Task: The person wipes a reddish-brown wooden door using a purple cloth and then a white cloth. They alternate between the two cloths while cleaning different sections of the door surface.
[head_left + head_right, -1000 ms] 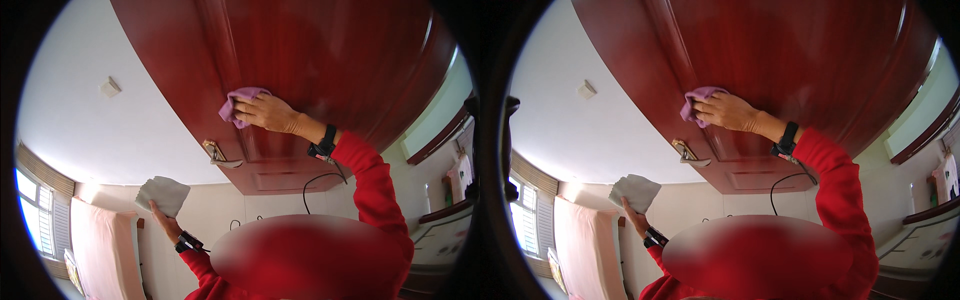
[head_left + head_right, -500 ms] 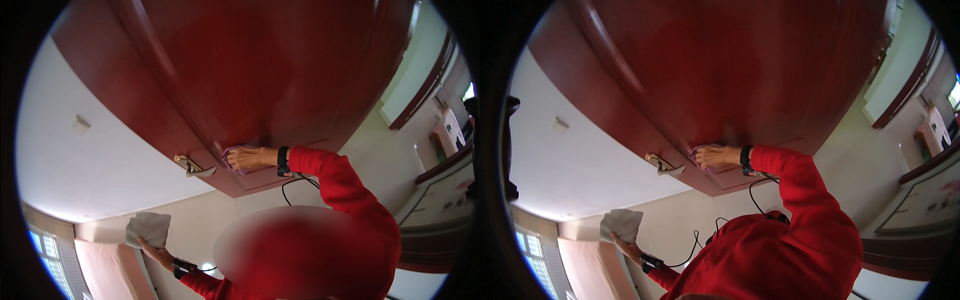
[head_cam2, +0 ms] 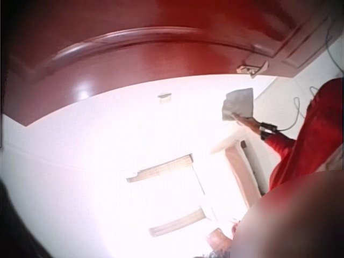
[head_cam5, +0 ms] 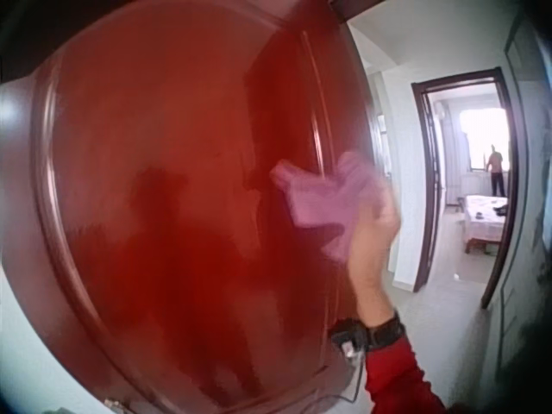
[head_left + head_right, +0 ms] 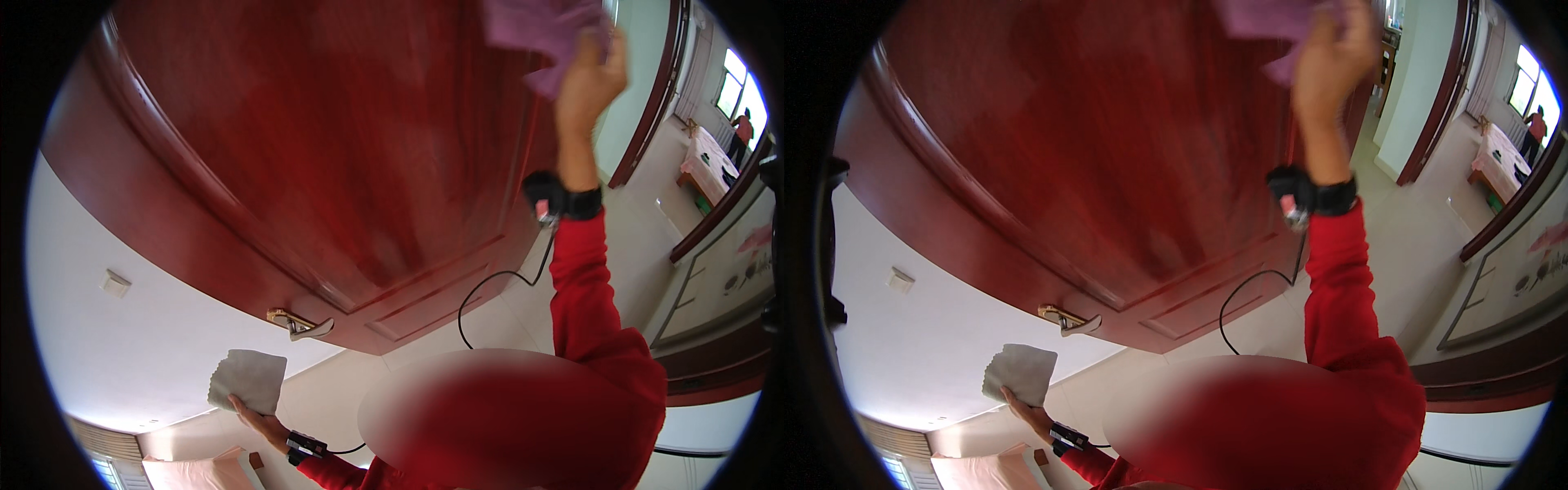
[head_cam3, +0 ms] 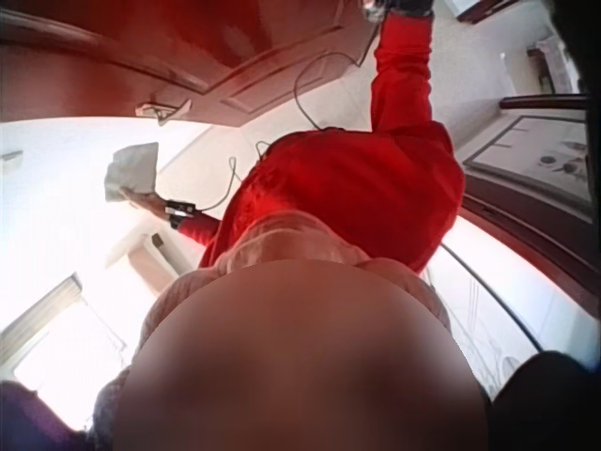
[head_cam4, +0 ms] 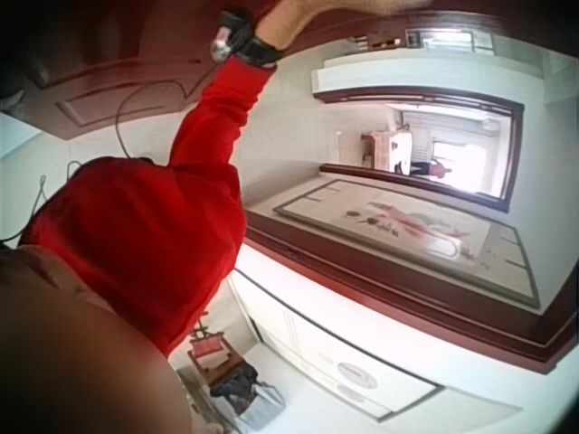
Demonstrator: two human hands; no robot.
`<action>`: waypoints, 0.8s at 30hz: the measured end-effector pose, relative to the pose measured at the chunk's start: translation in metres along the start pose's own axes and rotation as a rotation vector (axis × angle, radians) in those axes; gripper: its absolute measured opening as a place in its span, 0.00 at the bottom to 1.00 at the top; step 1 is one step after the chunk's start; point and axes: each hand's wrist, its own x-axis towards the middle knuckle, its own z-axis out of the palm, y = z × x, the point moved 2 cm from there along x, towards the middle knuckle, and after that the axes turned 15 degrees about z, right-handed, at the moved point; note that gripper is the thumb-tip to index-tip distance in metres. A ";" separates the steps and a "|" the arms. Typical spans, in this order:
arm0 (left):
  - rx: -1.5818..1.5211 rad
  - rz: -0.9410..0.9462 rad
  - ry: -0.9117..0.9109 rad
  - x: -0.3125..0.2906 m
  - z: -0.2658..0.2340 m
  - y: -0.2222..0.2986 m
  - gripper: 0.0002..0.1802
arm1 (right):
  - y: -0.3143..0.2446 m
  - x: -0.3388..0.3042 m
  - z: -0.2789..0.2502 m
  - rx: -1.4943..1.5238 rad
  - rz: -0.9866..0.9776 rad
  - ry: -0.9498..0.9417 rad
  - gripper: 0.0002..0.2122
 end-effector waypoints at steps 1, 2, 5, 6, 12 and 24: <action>0.007 0.008 -0.009 -0.003 0.002 0.001 0.39 | 0.004 0.025 -0.004 0.175 0.029 0.051 0.12; -0.016 0.021 -0.035 -0.006 0.004 0.002 0.39 | 0.010 0.042 -0.005 0.346 0.058 0.104 0.12; 0.021 0.036 -0.029 -0.013 0.005 0.000 0.39 | 0.034 0.042 0.001 -0.029 -0.065 0.056 0.13; 0.032 0.013 -0.002 -0.013 0.005 -0.002 0.39 | 0.043 0.031 0.007 -0.248 -0.179 0.057 0.13; -0.002 -0.023 -0.049 -0.010 0.011 -0.013 0.39 | 0.091 -0.065 0.022 -0.130 -0.337 -0.242 0.16; 0.287 0.168 -0.198 -0.007 0.025 -0.027 0.40 | 0.172 -0.232 -0.099 -0.427 -0.356 -0.926 0.12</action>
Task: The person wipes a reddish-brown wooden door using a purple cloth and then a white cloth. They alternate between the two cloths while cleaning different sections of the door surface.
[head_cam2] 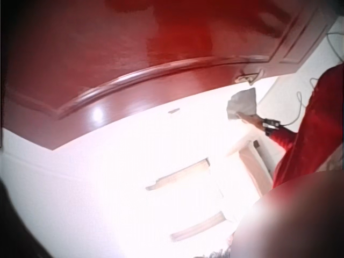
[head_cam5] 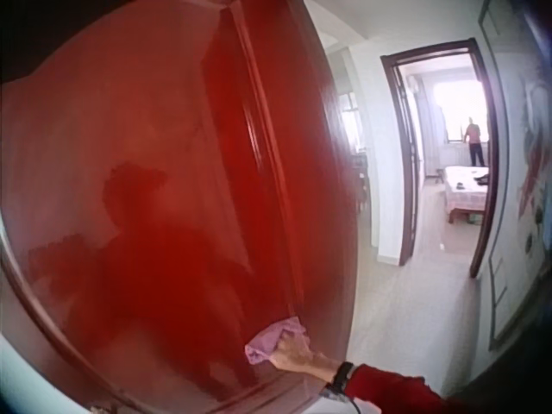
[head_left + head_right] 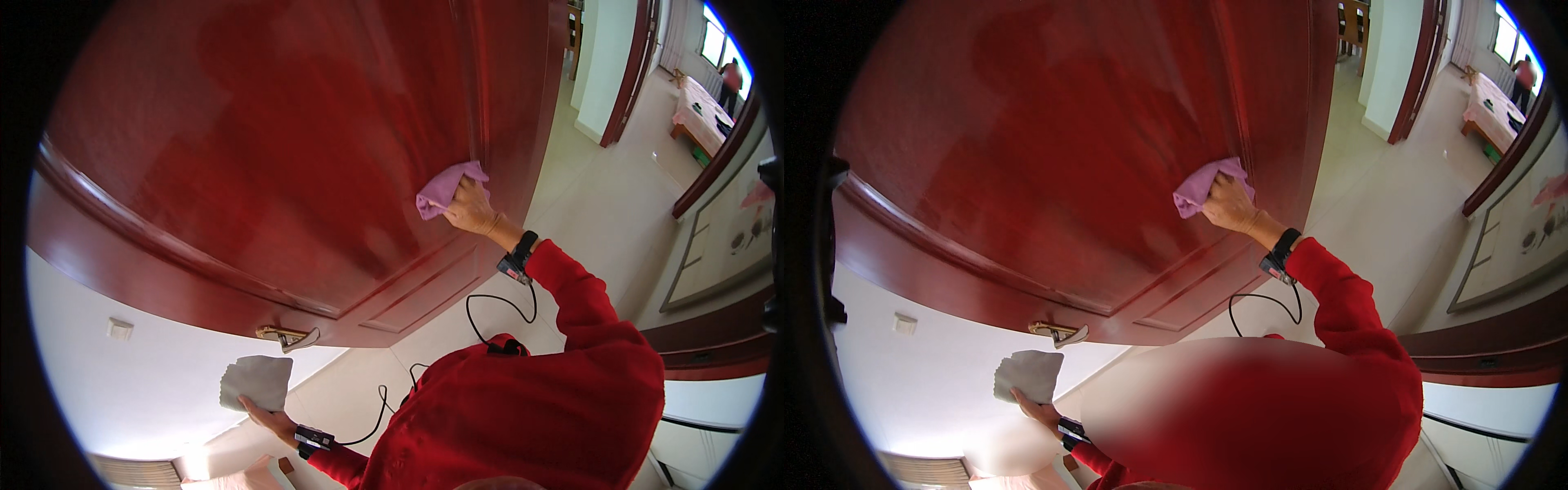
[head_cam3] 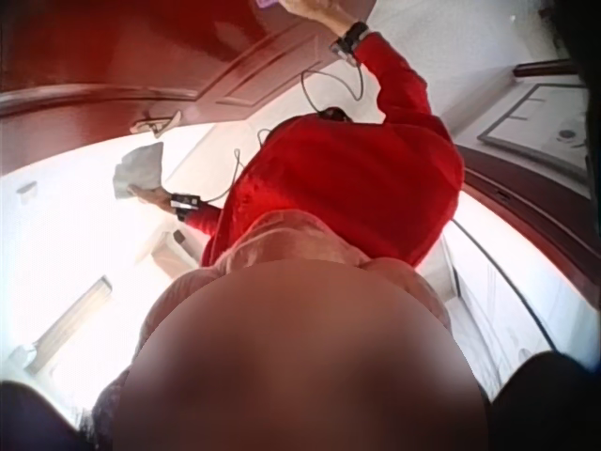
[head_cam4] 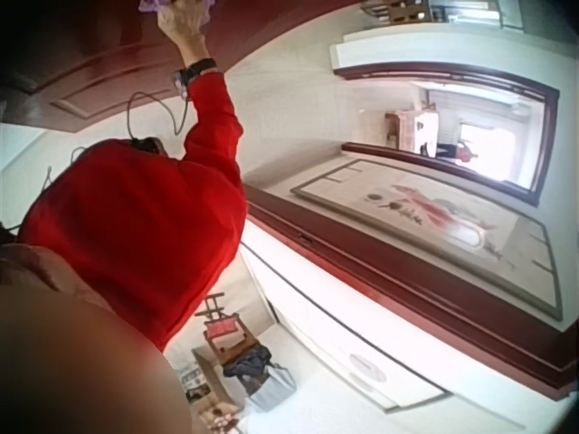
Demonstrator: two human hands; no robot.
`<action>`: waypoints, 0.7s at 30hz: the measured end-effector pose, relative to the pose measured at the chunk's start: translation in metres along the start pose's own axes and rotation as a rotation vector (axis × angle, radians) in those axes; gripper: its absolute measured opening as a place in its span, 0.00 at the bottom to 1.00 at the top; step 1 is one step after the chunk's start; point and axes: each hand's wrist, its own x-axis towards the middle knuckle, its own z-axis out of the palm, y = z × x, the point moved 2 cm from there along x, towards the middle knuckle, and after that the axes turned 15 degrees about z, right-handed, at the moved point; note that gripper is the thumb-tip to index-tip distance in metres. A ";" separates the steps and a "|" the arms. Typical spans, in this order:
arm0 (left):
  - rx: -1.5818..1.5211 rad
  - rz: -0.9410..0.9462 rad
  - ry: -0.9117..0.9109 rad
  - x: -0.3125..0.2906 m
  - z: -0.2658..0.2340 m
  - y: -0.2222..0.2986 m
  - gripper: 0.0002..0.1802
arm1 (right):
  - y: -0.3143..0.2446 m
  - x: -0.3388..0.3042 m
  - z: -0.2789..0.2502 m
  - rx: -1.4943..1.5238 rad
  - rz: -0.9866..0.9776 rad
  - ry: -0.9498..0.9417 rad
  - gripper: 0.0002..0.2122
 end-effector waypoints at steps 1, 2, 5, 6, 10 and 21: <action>-0.047 -0.019 0.015 -0.002 0.002 0.002 0.40 | 0.004 -0.015 0.005 -0.004 -0.014 -0.055 0.12; -0.143 -0.072 0.041 -0.004 0.006 0.004 0.40 | 0.007 -0.027 0.010 0.011 0.024 -0.123 0.13; -0.195 -0.081 0.055 -0.008 0.018 0.018 0.40 | 0.009 -0.046 0.015 0.046 0.100 -0.288 0.13; -0.173 -0.062 0.052 -0.010 0.021 0.023 0.40 | 0.006 -0.045 0.012 0.123 0.124 -0.275 0.12; -0.243 -0.128 0.117 -0.015 0.023 0.033 0.40 | -0.007 -0.008 -0.022 0.386 0.339 -0.134 0.11; -0.257 -0.158 0.162 -0.015 -0.009 0.016 0.38 | -0.056 0.269 -0.175 0.265 -0.187 0.727 0.13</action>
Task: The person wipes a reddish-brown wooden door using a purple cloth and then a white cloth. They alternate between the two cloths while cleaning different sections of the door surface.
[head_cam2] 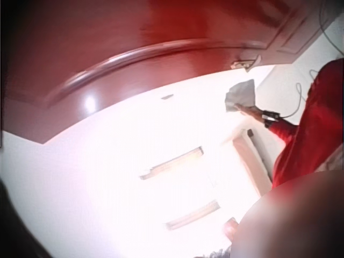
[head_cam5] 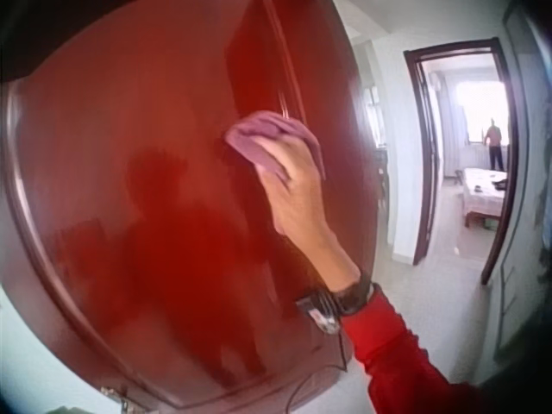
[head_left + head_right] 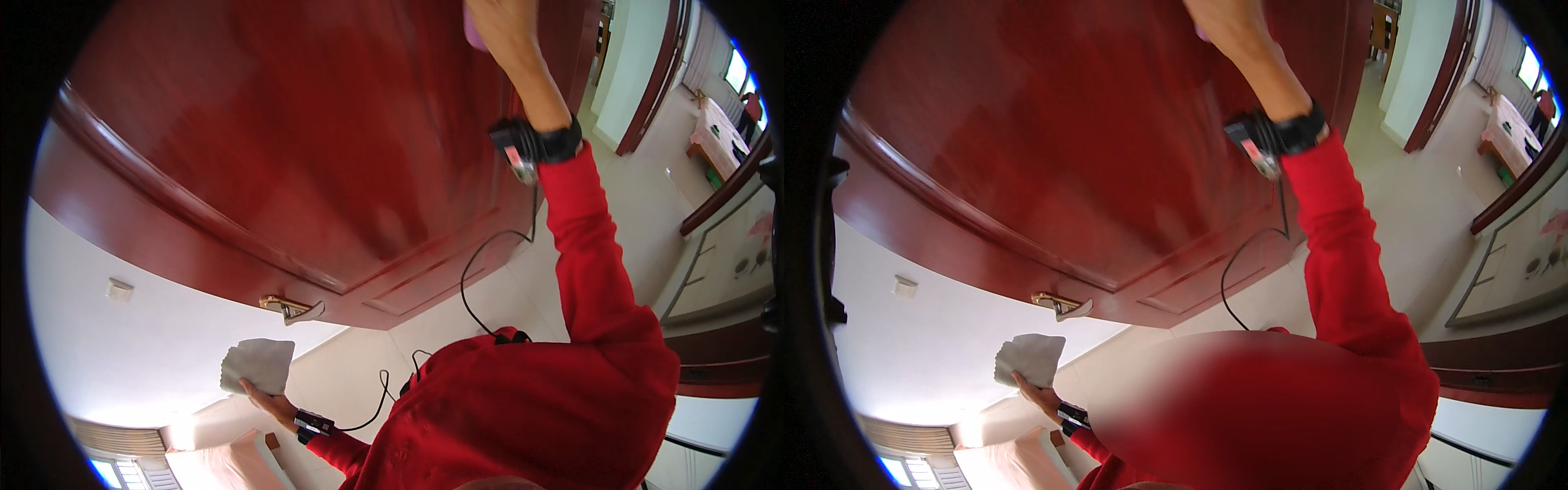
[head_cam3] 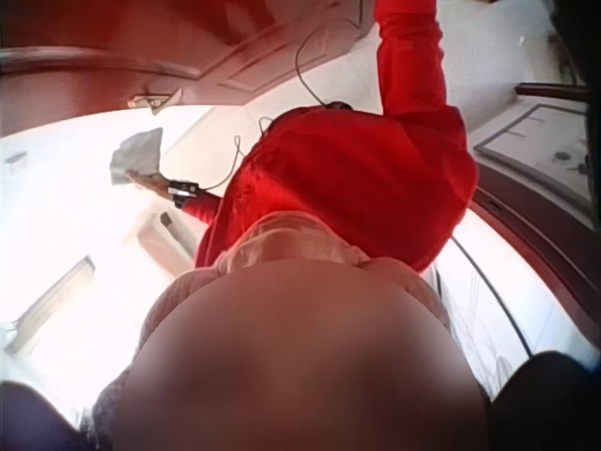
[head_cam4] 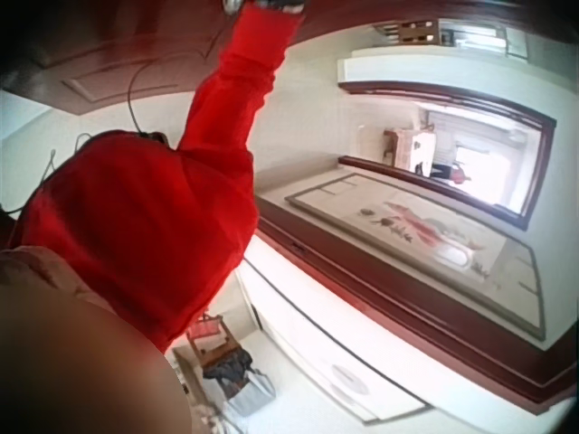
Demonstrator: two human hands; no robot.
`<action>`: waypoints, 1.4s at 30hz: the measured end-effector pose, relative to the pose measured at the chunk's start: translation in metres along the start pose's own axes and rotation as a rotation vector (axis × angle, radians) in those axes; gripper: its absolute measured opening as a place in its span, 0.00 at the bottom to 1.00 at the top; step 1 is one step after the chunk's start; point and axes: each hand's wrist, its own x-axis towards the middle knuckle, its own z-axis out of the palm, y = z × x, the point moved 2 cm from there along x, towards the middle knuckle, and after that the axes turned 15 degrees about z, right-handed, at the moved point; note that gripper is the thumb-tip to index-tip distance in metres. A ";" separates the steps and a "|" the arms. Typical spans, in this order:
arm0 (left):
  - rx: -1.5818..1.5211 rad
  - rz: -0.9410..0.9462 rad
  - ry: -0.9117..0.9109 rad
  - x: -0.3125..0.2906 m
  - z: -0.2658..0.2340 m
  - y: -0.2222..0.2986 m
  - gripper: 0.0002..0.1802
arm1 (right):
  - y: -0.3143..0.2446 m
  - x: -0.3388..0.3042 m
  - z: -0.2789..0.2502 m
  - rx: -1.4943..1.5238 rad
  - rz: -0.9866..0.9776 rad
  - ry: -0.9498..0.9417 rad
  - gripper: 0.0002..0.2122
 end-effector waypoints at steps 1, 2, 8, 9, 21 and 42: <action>0.036 0.018 -0.015 -0.004 0.000 0.000 0.37 | -0.008 -0.001 0.020 0.147 0.209 -0.062 0.14; 0.040 0.022 -0.022 -0.008 0.001 0.000 0.36 | -0.017 -0.003 0.031 0.102 0.083 -0.118 0.16; 0.129 -0.015 -0.013 -0.014 0.003 -0.001 0.34 | -0.048 -0.143 0.060 0.030 -0.132 -0.377 0.12; 0.086 -0.030 0.002 -0.014 0.003 0.000 0.33 | -0.051 -0.177 0.052 -0.007 -0.093 -0.507 0.11; 0.190 0.005 -0.008 -0.020 0.019 0.022 0.37 | -0.031 -0.434 -0.047 -0.017 0.168 -1.410 0.09; 0.151 0.004 -0.092 0.001 0.028 0.008 0.40 | 0.086 -0.478 -0.174 -0.141 1.699 -0.038 0.09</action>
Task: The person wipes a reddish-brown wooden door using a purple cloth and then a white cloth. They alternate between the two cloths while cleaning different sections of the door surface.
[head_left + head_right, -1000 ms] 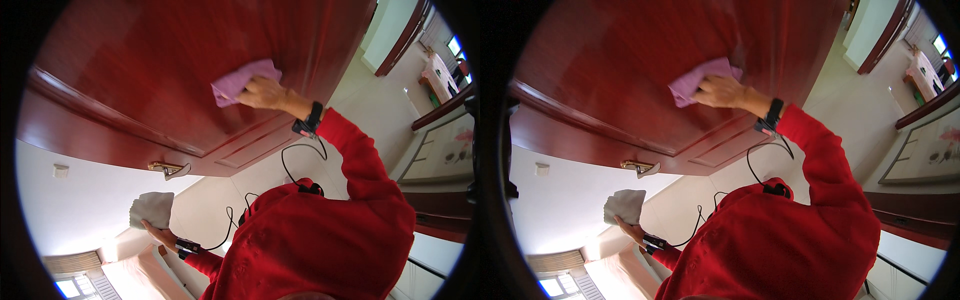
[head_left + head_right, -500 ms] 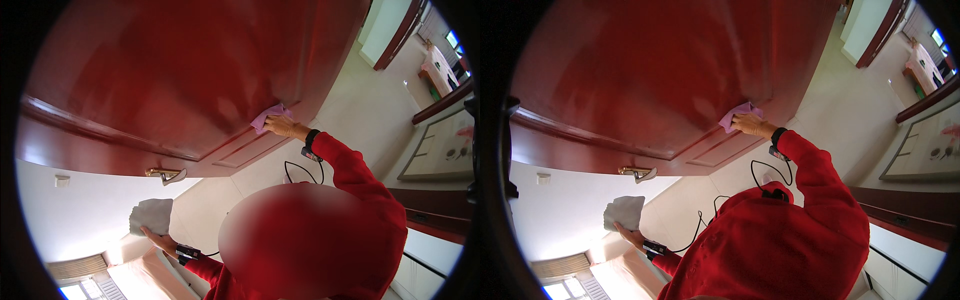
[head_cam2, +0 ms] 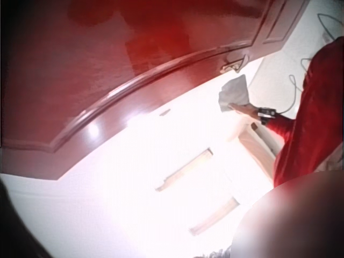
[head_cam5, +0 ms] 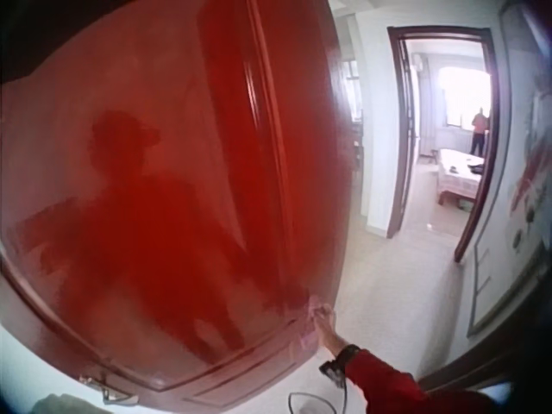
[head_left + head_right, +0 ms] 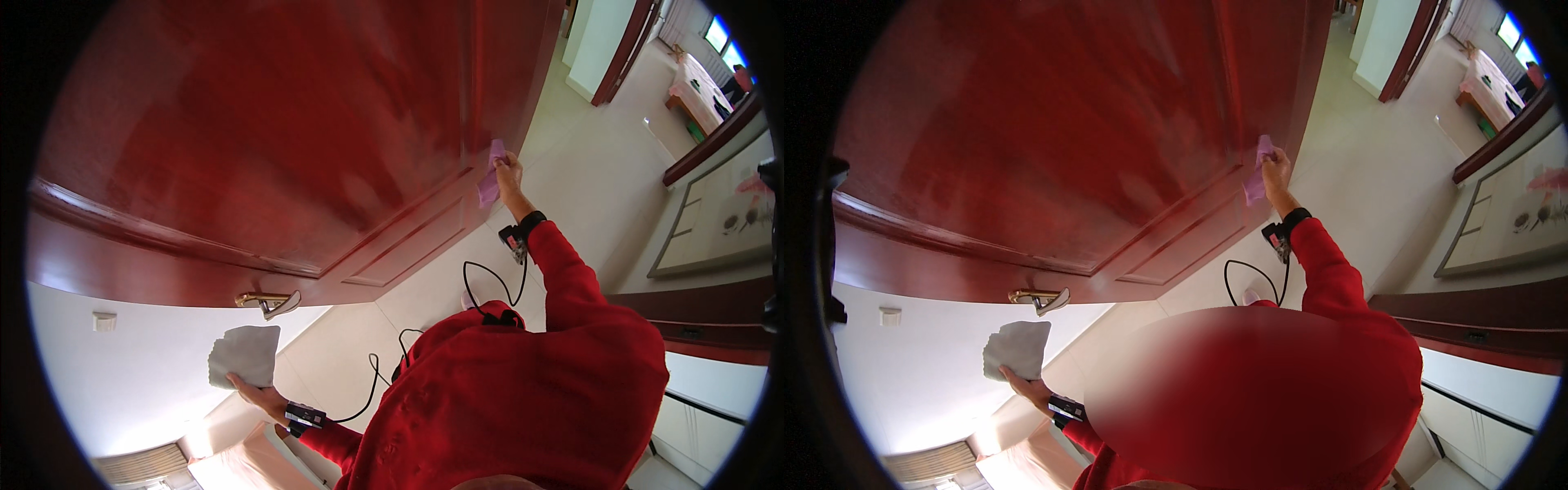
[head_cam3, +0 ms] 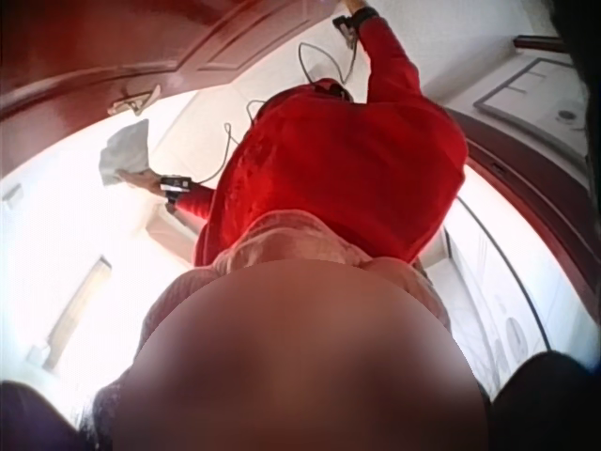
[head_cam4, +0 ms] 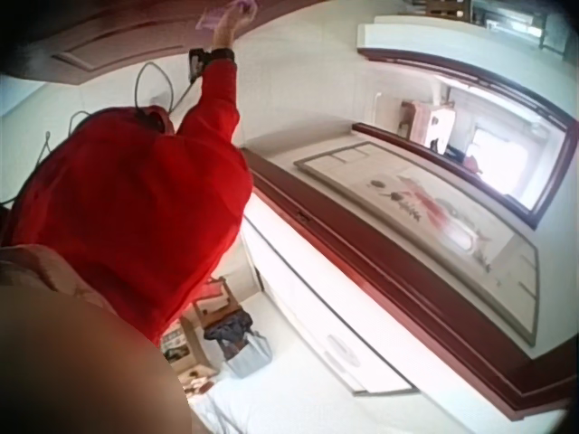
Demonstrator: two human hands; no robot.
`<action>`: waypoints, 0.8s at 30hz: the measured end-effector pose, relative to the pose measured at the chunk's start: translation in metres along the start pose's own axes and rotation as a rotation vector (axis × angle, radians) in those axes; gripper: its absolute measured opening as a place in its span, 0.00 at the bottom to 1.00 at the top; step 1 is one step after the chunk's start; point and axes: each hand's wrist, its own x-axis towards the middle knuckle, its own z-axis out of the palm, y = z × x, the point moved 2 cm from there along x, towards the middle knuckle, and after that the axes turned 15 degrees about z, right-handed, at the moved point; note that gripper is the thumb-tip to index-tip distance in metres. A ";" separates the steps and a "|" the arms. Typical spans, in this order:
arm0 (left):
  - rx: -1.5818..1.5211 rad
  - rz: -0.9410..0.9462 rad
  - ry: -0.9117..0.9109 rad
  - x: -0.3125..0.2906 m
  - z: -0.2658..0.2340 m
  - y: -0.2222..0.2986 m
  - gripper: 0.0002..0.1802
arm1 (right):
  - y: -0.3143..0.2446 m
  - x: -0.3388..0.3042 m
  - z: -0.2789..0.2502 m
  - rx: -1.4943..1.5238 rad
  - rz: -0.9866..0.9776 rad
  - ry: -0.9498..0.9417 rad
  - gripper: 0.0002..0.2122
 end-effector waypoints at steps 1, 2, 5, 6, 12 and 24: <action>-0.022 -0.014 0.008 0.001 0.001 -0.002 0.39 | 0.006 0.004 -0.002 0.200 0.290 -0.010 0.07; -0.032 -0.021 0.023 0.003 0.001 -0.002 0.39 | 0.007 0.006 -0.002 0.245 0.315 0.001 0.06; -0.082 -0.024 0.041 0.009 0.003 -0.005 0.39 | 0.010 0.003 0.014 0.227 0.301 -0.115 0.10; -0.087 -0.025 0.044 0.010 0.002 -0.006 0.39 | 0.012 -0.001 0.026 0.223 0.325 -0.144 0.11; 0.082 0.065 0.004 0.011 -0.014 -0.016 0.39 | 0.006 -0.044 0.078 0.321 0.558 -0.168 0.15; -0.092 -0.052 0.002 0.020 -0.017 -0.014 0.40 | -0.150 -0.098 0.082 0.534 0.277 -0.465 0.08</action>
